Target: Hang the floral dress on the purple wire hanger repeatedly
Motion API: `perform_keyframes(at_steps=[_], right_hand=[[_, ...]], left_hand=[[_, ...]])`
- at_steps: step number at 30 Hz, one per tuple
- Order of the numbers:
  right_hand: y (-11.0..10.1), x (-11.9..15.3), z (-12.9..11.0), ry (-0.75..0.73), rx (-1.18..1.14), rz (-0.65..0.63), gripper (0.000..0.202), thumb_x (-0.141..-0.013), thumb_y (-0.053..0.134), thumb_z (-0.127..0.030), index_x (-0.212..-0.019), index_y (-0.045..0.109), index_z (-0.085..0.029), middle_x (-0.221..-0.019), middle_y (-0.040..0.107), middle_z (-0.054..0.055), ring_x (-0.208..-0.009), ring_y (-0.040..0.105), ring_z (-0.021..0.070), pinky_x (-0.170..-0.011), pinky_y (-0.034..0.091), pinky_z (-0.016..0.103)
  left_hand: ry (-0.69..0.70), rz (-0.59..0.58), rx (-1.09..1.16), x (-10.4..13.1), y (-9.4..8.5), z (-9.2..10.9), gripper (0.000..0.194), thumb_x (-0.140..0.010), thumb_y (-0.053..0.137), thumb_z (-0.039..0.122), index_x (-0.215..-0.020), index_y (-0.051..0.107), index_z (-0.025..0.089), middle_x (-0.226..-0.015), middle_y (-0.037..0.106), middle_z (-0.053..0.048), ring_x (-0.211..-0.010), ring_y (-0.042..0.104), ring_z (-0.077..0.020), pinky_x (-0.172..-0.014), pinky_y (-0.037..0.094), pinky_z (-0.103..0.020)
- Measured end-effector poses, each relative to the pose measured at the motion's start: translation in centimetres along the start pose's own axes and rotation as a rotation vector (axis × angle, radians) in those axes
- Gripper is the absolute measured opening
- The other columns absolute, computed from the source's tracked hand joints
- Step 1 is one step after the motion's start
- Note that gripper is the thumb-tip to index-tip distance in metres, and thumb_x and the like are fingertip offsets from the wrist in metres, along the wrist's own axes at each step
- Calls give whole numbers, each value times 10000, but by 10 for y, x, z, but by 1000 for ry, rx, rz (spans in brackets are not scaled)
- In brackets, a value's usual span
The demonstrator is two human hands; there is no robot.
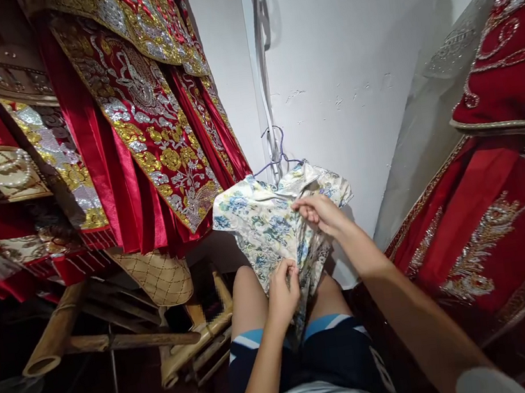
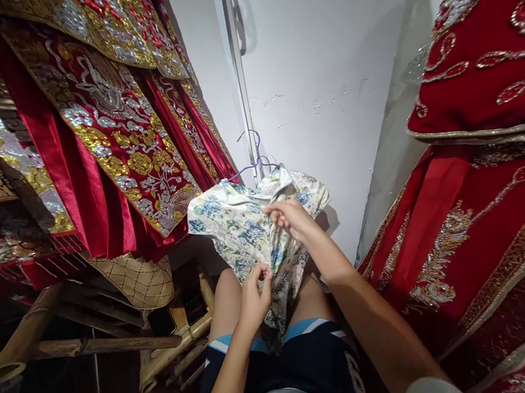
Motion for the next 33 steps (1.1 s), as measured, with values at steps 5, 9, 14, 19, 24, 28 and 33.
perform_keyframes(at_steps=[5, 9, 14, 19, 24, 28, 33], right_hand=[[8, -37, -42, 28, -190, 56, 120, -807, 588, -137, -704, 643, -111, -431, 485, -53, -328, 297, 26, -302, 178, 161], [16, -26, -38, -51, -147, 3, 99, -809, 628, -203, -767, 659, -119, -486, 543, -31, -367, 394, 43, -335, 259, 155], [19, -10, -35, -150, -11, -18, 178, -796, 646, -291, -703, 653, -139, -478, 557, -15, -373, 429, 54, -364, 300, 161], [19, -9, -50, -234, 116, -40, 214, -773, 662, -305, -622, 634, -155, -425, 517, -22, -352, 372, 56, -359, 241, 183], [8, -19, -22, -281, 147, 58, 196, -703, 656, -289, -547, 629, -173, -399, 416, -60, -371, 296, 61, -389, 196, 217], [0, -12, 27, -161, 137, 77, 216, -642, 638, -288, -462, 584, -181, -376, 402, -50, -369, 286, 70, -397, 171, 238], [5, 16, 57, -109, 30, 43, 238, -670, 624, -355, -505, 569, -193, -406, 363, -66, -391, 263, 70, -412, 198, 233]], left_hand=[[-14, -40, -12, 7, 0, -22, 181, -929, 467, 267, -844, 609, 193, -750, 574, -35, -733, 549, -201, -674, 395, -281], [17, -102, 14, -14, -10, -10, 191, -917, 516, 302, -846, 656, 193, -764, 621, -51, -731, 573, -211, -664, 424, -287], [266, 118, -10, -90, -49, 56, 314, -959, 505, 302, -1235, 620, 206, -885, 669, -55, -792, 611, -194, -771, 462, -297], [498, 87, -239, -161, -62, 113, 203, -954, 511, 256, -1025, 686, 181, -902, 682, -61, -820, 607, -197, -790, 454, -310], [554, 161, -318, -176, -64, 132, 166, -936, 517, 194, -852, 656, 160, -832, 671, -59, -796, 599, -185, -759, 436, -301], [349, 466, -58, -187, -110, 101, 152, -923, 545, 226, -859, 662, 154, -834, 673, -35, -802, 602, -158, -775, 454, -286], [32, 521, 376, -184, -150, 12, 261, -970, 455, 226, -734, 533, 148, -654, 563, 2, -678, 557, -117, -788, 502, -297]])
Point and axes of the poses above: each hand's wrist, its own x-axis away from the middle knuckle, its own y-axis out of the palm, z = x × y, the point moved 3 cm from there along -x, towards the middle knuckle
